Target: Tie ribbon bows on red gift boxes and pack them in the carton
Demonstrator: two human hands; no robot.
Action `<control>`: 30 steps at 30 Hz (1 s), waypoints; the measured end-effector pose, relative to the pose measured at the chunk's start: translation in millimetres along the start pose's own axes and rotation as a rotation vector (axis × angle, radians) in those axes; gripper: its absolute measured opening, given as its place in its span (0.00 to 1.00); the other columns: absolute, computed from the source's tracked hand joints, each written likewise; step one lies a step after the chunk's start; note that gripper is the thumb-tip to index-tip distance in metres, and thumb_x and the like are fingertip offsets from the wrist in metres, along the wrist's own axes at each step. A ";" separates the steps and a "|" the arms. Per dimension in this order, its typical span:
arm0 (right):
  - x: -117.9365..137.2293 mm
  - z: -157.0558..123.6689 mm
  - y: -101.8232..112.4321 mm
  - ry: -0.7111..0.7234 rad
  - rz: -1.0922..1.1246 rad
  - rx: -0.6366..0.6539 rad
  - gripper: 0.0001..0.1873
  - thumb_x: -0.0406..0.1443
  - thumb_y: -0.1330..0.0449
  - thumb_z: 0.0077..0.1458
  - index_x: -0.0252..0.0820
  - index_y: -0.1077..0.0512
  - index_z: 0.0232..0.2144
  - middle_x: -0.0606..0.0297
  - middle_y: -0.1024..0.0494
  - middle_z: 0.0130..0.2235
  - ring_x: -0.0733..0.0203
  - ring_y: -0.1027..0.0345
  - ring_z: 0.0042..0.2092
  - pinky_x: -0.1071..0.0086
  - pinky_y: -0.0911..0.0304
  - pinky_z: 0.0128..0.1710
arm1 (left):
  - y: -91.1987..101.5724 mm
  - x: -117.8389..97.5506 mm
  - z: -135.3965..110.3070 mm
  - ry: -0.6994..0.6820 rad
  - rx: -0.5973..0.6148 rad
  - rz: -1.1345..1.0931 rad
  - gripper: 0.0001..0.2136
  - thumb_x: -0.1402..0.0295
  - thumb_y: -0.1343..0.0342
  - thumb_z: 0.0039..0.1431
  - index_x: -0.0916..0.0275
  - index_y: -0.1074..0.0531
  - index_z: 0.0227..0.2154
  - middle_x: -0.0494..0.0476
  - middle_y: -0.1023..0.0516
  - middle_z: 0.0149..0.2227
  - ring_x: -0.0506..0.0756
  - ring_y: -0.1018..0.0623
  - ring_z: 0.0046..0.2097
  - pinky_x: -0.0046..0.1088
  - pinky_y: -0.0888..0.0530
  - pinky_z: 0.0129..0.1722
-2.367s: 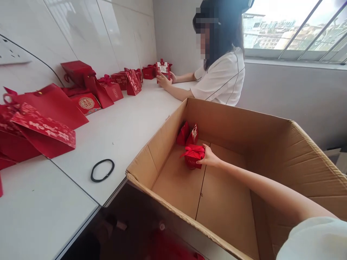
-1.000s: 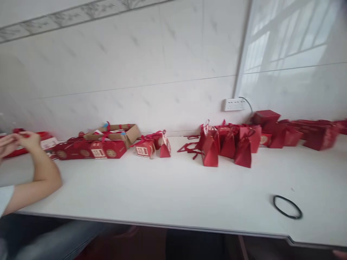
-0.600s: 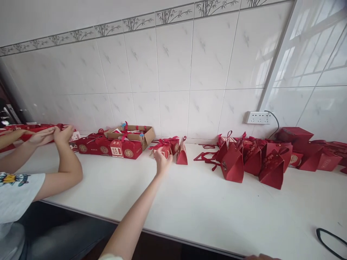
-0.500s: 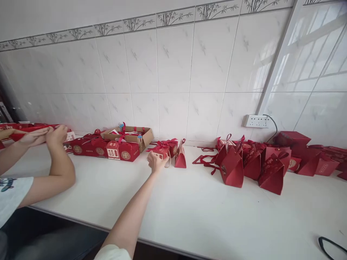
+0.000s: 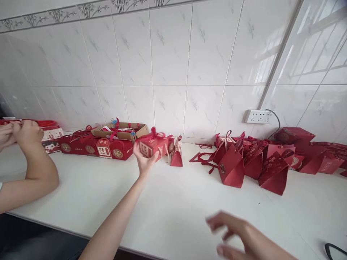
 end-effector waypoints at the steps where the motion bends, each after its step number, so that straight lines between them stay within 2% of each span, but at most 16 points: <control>1: 0.8 15.1 5.1 0.006 0.028 -0.039 0.24 0.47 0.47 0.57 0.56 0.38 0.55 0.62 0.33 0.54 0.44 0.38 0.58 0.54 0.30 0.46 | -9.7 -20.1 -8.3 -0.064 0.066 -0.139 0.46 0.57 0.36 0.42 0.57 0.58 0.59 0.67 0.47 0.62 0.61 0.40 0.63 0.36 0.34 0.58; 2: 1.5 31.6 10.9 0.012 0.056 -0.103 0.33 0.47 0.44 0.54 0.55 0.48 0.60 0.58 0.41 0.61 0.44 0.44 0.61 0.51 0.33 0.51 | -22.0 -38.8 -18.7 -0.097 0.136 -0.235 0.47 0.55 0.35 0.40 0.56 0.57 0.59 0.67 0.46 0.62 0.62 0.39 0.62 0.38 0.32 0.56; 5: -0.3 74.4 39.8 0.106 0.320 -0.520 0.65 0.48 0.31 0.36 0.52 0.70 0.63 0.50 0.61 0.67 0.40 0.58 0.66 0.45 0.39 0.54 | -64.2 -82.9 -59.3 -0.146 0.323 -0.302 0.47 0.54 0.34 0.41 0.55 0.57 0.60 0.68 0.47 0.62 0.64 0.40 0.63 0.42 0.35 0.58; 6: -5.4 84.9 46.7 0.123 0.413 -0.608 0.67 0.48 0.30 0.34 0.52 0.73 0.63 0.50 0.61 0.67 0.41 0.58 0.66 0.47 0.36 0.52 | -76.4 -91.6 -73.3 -0.164 0.373 -0.265 0.46 0.55 0.34 0.40 0.57 0.55 0.59 0.69 0.46 0.62 0.65 0.43 0.64 0.44 0.37 0.59; 7: -14.7 92.9 52.8 0.098 0.508 -0.684 0.63 0.48 0.31 0.37 0.52 0.70 0.63 0.50 0.56 0.66 0.43 0.54 0.65 0.50 0.33 0.50 | -86.9 -96.9 -86.4 -0.184 0.432 -0.239 0.46 0.55 0.34 0.41 0.58 0.53 0.59 0.69 0.46 0.62 0.66 0.45 0.65 0.46 0.38 0.60; 9: -39.0 100.9 61.2 0.004 0.722 -0.776 0.50 0.49 0.35 0.43 0.50 0.58 0.61 0.53 0.41 0.61 0.47 0.41 0.59 0.55 0.29 0.46 | -99.9 -97.6 -107.0 -0.232 0.549 -0.255 0.40 0.57 0.37 0.47 0.59 0.52 0.59 0.70 0.44 0.61 0.67 0.44 0.64 0.46 0.35 0.58; 11: -62.8 103.9 59.5 -0.118 0.978 -0.714 0.35 0.51 0.40 0.48 0.47 0.45 0.55 0.57 0.30 0.52 0.50 0.31 0.51 0.57 0.27 0.41 | -101.3 -89.2 -118.2 -0.311 0.617 -0.331 0.32 0.59 0.45 0.55 0.58 0.53 0.59 0.70 0.45 0.61 0.65 0.40 0.62 0.42 0.30 0.52; 13: -74.6 105.6 48.3 -0.192 1.226 -0.496 0.29 0.54 0.46 0.51 0.44 0.38 0.50 0.57 0.25 0.46 0.50 0.28 0.45 0.54 0.27 0.39 | -96.9 -76.9 -122.8 -0.421 0.627 -0.322 0.28 0.62 0.50 0.58 0.57 0.52 0.59 0.68 0.46 0.62 0.63 0.39 0.62 0.41 0.29 0.50; 15: -75.8 104.8 35.6 -0.213 1.392 -0.280 0.30 0.56 0.51 0.53 0.41 0.36 0.48 0.56 0.24 0.43 0.51 0.27 0.43 0.52 0.28 0.39 | -93.3 -66.0 -124.6 -0.505 0.613 -0.240 0.26 0.65 0.50 0.58 0.57 0.50 0.59 0.68 0.45 0.61 0.63 0.41 0.62 0.43 0.31 0.52; 16: -75.0 103.9 30.3 -0.217 1.444 -0.212 0.30 0.56 0.53 0.54 0.41 0.36 0.48 0.56 0.24 0.43 0.51 0.27 0.43 0.52 0.29 0.40 | -92.6 -62.3 -125.1 -0.520 0.607 -0.208 0.26 0.66 0.50 0.58 0.57 0.50 0.59 0.67 0.45 0.61 0.63 0.41 0.62 0.44 0.32 0.53; 20: -72.4 102.6 16.8 -0.278 1.545 -0.143 0.31 0.56 0.54 0.55 0.39 0.35 0.47 0.56 0.24 0.41 0.54 0.27 0.42 0.55 0.28 0.41 | -94.0 -56.9 -126.6 -0.430 0.604 -0.251 0.25 0.66 0.51 0.60 0.56 0.50 0.59 0.66 0.44 0.61 0.61 0.38 0.61 0.41 0.30 0.52; 23: -73.7 103.0 15.9 -0.306 1.477 -0.177 0.32 0.57 0.54 0.54 0.40 0.36 0.48 0.55 0.24 0.42 0.53 0.27 0.41 0.52 0.29 0.41 | -96.2 -54.2 -124.8 -0.337 0.636 -0.348 0.24 0.62 0.52 0.61 0.57 0.49 0.59 0.65 0.41 0.60 0.60 0.35 0.59 0.39 0.30 0.51; 25: -79.8 101.4 25.2 -0.241 1.283 -0.300 0.32 0.58 0.52 0.53 0.42 0.38 0.49 0.55 0.26 0.45 0.51 0.28 0.44 0.49 0.31 0.44 | -94.0 -47.0 -115.6 -0.242 0.589 -0.395 0.22 0.58 0.54 0.61 0.58 0.44 0.57 0.65 0.38 0.58 0.60 0.34 0.59 0.40 0.32 0.53; 27: -84.2 96.5 39.0 -0.092 0.915 -0.418 0.35 0.55 0.42 0.47 0.44 0.42 0.52 0.54 0.30 0.50 0.48 0.32 0.49 0.48 0.35 0.49 | -90.5 -35.9 -102.4 -0.098 0.507 -0.435 0.23 0.52 0.55 0.60 0.60 0.40 0.53 0.64 0.35 0.57 0.60 0.34 0.59 0.40 0.32 0.54; 28: -84.2 93.2 43.4 -0.007 0.696 -0.431 0.39 0.51 0.36 0.43 0.44 0.44 0.53 0.53 0.31 0.51 0.47 0.34 0.52 0.48 0.38 0.52 | -90.1 -30.2 -96.7 -0.013 0.486 -0.455 0.24 0.50 0.55 0.59 0.60 0.39 0.52 0.64 0.33 0.56 0.61 0.34 0.59 0.39 0.32 0.53; 30: -85.0 86.9 42.1 0.118 0.321 -0.347 0.44 0.42 0.31 0.37 0.43 0.47 0.54 0.51 0.34 0.53 0.45 0.38 0.54 0.49 0.41 0.54 | -94.3 -22.3 -91.5 0.154 0.538 -0.492 0.27 0.46 0.57 0.57 0.61 0.36 0.50 0.64 0.31 0.54 0.61 0.32 0.58 0.39 0.32 0.53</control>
Point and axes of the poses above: each hand's wrist, its own z-axis towards the middle knuckle, its own y-axis out of the back of the hand, x = y × z, the point moved 6 cm from there along z, towards the middle knuckle
